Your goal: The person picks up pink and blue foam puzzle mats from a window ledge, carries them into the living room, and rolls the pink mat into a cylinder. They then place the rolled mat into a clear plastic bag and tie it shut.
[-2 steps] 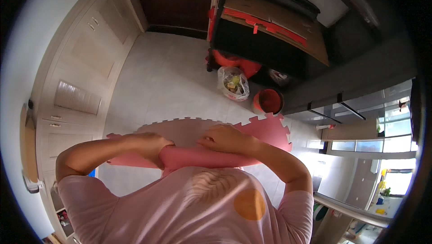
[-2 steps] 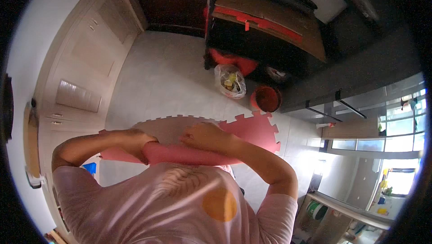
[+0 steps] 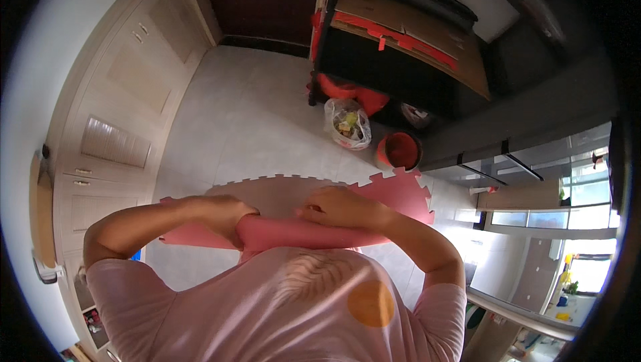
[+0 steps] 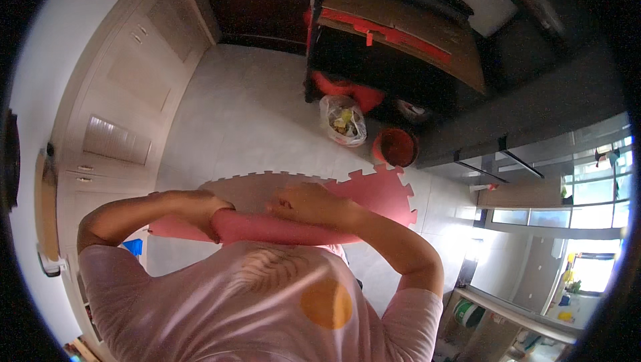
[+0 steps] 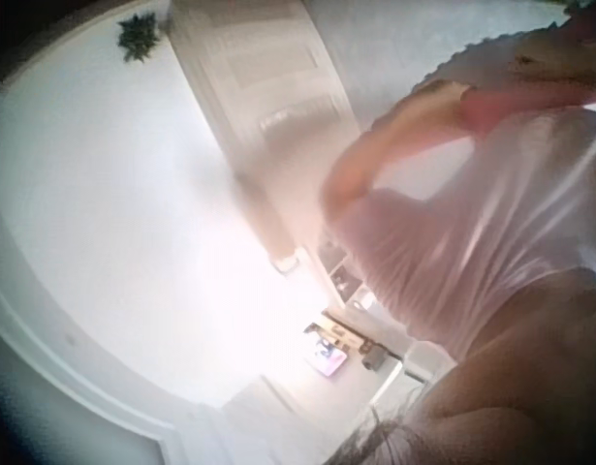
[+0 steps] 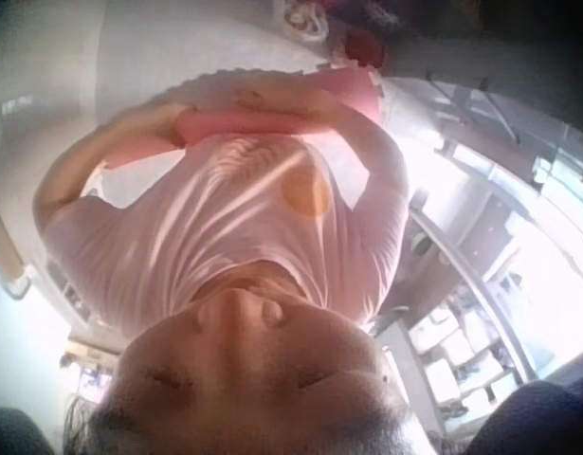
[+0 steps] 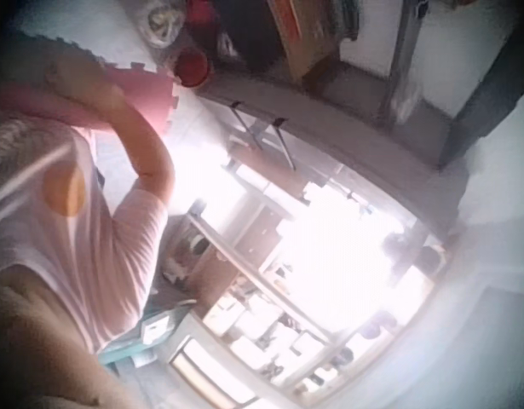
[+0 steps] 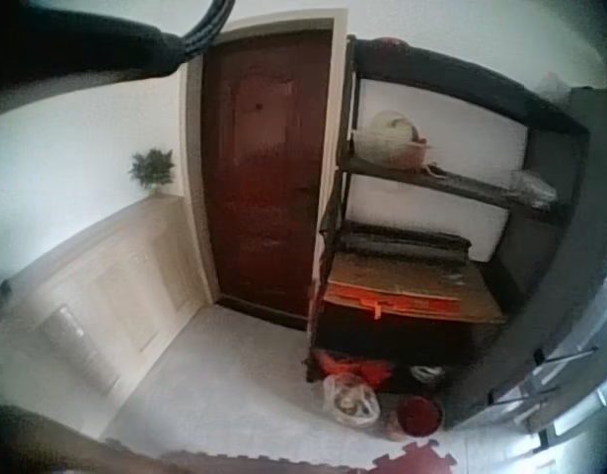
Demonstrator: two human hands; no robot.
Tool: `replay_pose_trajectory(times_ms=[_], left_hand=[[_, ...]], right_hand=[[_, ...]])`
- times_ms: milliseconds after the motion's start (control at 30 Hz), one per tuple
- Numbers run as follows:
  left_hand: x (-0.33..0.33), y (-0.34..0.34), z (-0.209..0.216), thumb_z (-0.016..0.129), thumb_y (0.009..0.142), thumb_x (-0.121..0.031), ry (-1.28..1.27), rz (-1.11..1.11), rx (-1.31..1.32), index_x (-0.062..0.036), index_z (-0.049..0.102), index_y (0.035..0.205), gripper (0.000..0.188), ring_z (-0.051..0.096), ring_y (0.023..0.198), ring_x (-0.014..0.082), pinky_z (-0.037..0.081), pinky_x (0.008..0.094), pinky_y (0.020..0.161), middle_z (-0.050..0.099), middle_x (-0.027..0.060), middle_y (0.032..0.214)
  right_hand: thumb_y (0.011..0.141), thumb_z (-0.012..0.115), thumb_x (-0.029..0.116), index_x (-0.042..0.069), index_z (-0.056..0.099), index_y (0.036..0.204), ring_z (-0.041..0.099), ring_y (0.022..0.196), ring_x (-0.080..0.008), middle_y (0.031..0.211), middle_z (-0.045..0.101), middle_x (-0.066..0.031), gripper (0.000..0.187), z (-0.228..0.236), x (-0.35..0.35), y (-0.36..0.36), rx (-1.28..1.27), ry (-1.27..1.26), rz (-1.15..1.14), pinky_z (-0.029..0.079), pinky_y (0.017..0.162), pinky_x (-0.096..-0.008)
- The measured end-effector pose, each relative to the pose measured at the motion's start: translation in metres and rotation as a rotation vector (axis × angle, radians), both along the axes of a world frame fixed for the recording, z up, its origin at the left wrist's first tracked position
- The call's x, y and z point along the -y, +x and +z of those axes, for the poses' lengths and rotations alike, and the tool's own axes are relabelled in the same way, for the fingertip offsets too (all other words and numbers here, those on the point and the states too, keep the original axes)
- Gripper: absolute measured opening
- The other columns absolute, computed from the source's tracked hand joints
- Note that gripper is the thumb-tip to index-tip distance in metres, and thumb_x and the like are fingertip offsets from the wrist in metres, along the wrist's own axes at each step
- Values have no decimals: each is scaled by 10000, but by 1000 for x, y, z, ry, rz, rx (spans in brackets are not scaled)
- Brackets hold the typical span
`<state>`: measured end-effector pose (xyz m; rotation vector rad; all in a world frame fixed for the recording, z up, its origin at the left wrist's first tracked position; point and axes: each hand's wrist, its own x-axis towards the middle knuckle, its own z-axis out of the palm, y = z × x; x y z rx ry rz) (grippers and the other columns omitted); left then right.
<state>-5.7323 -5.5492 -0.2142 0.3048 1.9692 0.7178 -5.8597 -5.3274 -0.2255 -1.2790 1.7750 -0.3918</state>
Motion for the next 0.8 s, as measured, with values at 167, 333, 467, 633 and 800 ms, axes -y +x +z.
replay_pose_trajectory(times_ms=[167, 333, 467, 633, 800], left_hand=[[26, -4, -38, 775, 602, -176, 244, 70, 150, -32, 546, 1110, 575, 583, 930, 224, 463, 320, 804, 611, 124, 1045], [49, -24, -120, 774, 634, -143, 459, 227, 857, 25, 459, 1214, 681, 508, 1065, 207, 422, 336, 903, 554, 116, 1151], [63, 1, -198, 739, 700, -221, 777, 368, 1136, 15, 388, 1276, 715, 486, 1098, 205, 392, 337, 939, 503, 129, 1214], [58, 17, -212, 661, 776, -320, 614, 588, 1023, 0, 346, 1311, 698, 435, 1155, 203, 349, 338, 974, 431, 139, 1291], [56, -3, -169, 585, 834, -343, 454, 380, 443, -35, 264, 1359, 688, 360, 1222, 228, 296, 358, 1006, 361, 131, 1352]], right_hand=[[775, 603, 435, 33, 563, 1081, 555, 948, -275, 983, 602, -153, 507, 17, -1, -4, -13, 4, 168, 431, 846, -341], [774, 631, 384, 23, 529, 1152, 563, 917, -164, 1046, 607, -97, 532, -64, 15, -47, 375, 187, 216, 440, 819, -294], [823, 582, 395, 24, 539, 1152, 550, 890, -130, 1043, 603, -40, 498, -126, 40, -61, 757, 551, 124, 450, 789, -278], [856, 508, 481, 31, 521, 1184, 539, 910, -126, 1065, 586, -30, 557, -205, 37, -47, 884, 795, 2, 447, 805, -285], [843, 500, 524, 71, 492, 1234, 522, 986, -131, 1170, 543, -59, 599, -233, 28, -22, 882, 846, -84, 404, 880, -279]])
